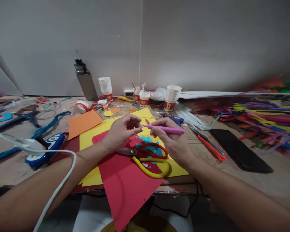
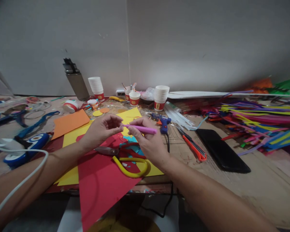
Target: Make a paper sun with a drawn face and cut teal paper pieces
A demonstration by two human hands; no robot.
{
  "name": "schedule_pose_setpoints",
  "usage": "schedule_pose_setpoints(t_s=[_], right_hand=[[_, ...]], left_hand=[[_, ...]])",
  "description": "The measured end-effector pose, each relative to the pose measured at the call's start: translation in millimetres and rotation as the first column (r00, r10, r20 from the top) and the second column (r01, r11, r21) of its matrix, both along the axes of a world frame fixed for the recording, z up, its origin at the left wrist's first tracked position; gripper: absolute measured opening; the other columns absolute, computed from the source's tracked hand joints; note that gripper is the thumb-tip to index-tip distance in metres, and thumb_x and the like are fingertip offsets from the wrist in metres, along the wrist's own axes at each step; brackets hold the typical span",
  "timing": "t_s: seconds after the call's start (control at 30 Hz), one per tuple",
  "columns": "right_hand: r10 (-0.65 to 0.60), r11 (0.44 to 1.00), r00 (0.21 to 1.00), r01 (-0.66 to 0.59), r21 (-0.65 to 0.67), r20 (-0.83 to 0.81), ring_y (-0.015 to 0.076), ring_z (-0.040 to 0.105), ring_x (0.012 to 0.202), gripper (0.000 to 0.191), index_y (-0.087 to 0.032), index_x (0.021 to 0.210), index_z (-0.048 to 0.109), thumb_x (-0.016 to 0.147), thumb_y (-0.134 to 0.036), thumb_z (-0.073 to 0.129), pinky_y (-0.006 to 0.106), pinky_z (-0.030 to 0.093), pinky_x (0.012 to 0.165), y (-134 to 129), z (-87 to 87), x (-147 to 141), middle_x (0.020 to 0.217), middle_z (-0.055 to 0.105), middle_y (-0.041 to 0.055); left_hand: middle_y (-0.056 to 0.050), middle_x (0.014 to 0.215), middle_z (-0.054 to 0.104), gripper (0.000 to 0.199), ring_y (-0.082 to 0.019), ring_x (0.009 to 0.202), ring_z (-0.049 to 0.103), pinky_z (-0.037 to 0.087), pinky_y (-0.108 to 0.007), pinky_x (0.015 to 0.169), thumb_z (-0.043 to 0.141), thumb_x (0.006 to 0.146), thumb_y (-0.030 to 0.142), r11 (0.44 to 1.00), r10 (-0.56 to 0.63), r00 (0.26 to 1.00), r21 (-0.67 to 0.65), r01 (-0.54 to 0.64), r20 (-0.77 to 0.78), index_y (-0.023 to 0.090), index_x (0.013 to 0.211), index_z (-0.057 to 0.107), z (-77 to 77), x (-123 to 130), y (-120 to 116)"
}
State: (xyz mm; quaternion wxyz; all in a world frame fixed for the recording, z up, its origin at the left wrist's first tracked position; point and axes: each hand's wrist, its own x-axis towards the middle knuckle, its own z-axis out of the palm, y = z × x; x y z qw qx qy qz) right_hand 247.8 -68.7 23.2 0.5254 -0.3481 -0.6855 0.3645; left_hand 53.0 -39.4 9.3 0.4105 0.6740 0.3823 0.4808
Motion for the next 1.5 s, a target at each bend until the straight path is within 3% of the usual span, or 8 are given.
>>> schedule_pose_setpoints(t_s=[0.2,0.37,0.63,0.8,1.03,1.23,1.5], right_hand=[[-0.004,1.000,1.000,0.004,-0.018,0.004,0.0123,0.062,0.069,0.022,-0.017,0.089,0.060,0.086,-0.039,0.064,0.027,0.048,0.064,0,0.9,0,0.074,0.064,0.0000],[-0.015,1.000,0.999,0.016,-0.027,0.032,0.0140,0.063,0.070,0.024,-0.017,0.088,0.060,0.086,-0.041,0.063,0.028,0.049,0.064,0,0.8,1,0.074,0.065,0.0010],[0.034,0.999,0.996,-0.031,-0.031,0.086,0.0144,0.062,0.071,0.023,-0.018,0.089,0.061,0.087,-0.041,0.062,0.028,0.048,0.064,2,-1.9,0,0.076,0.065,0.0014],[0.040,0.999,0.996,-0.038,-0.021,0.081,0.0148,0.063,0.070,0.025,-0.018,0.087,0.062,0.086,-0.043,0.064,0.029,0.048,0.064,3,-1.5,0,0.075,0.065,0.0019],[0.013,1.000,1.000,-0.013,0.006,0.026,0.0150,0.066,0.071,0.020,-0.018,0.089,0.064,0.085,-0.037,0.067,0.029,0.051,0.065,0,-3.5,0,0.076,0.067,0.0022],[0.075,0.994,0.993,-0.082,-0.074,-0.095,0.0151,0.067,0.070,0.019,-0.019,0.089,0.063,0.082,-0.036,0.069,0.028,0.054,0.063,-2,-6.4,-2,0.074,0.067,0.0011],[0.064,0.987,0.990,-0.082,-0.141,-0.128,0.0133,0.065,0.067,0.019,-0.017,0.086,0.064,0.080,-0.034,0.071,0.027,0.053,0.063,4,-8.3,-5,0.074,0.067,0.0014]], left_hand=[[-0.004,0.087,0.066,0.026,-0.014,0.079,0.062,0.051,-0.030,0.076,0.074,0.073,0.032,0.996,0.021,0.995,0.089,-0.012,-0.098,0.017,0.091,0.063,0.9,-1,-4],[-0.004,0.086,0.066,0.026,-0.014,0.078,0.061,0.050,-0.028,0.074,0.075,0.073,0.033,0.994,0.026,0.996,0.106,-0.017,-0.084,0.017,0.090,0.063,1.1,0,-5],[-0.003,0.085,0.070,0.017,-0.014,0.077,0.062,0.047,-0.027,0.072,0.071,0.077,0.029,0.977,0.083,0.972,0.211,-0.036,-0.221,0.018,0.090,0.065,10.4,0,-12],[-0.003,0.085,0.071,0.016,-0.015,0.078,0.064,0.049,-0.027,0.074,0.072,0.076,0.024,0.982,0.072,0.977,0.185,-0.034,-0.202,0.018,0.089,0.065,11.2,0,-15],[-0.004,0.080,0.071,0.010,-0.017,0.075,0.064,0.049,-0.029,0.070,0.074,0.072,0.022,0.974,0.149,0.968,0.199,-0.109,-0.200,0.018,0.078,0.067,17.6,2,-22],[-0.002,0.078,0.072,0.004,-0.017,0.074,0.064,0.049,-0.029,0.072,0.068,0.076,0.017,0.950,0.180,0.958,0.292,-0.111,-0.222,0.021,0.078,0.070,18.6,2,-29],[-0.001,0.075,0.071,0.006,-0.015,0.071,0.063,0.048,-0.027,0.068,0.069,0.075,0.015,0.954,0.179,0.954,0.278,-0.110,-0.239,0.022,0.076,0.070,19.5,5,-30]])
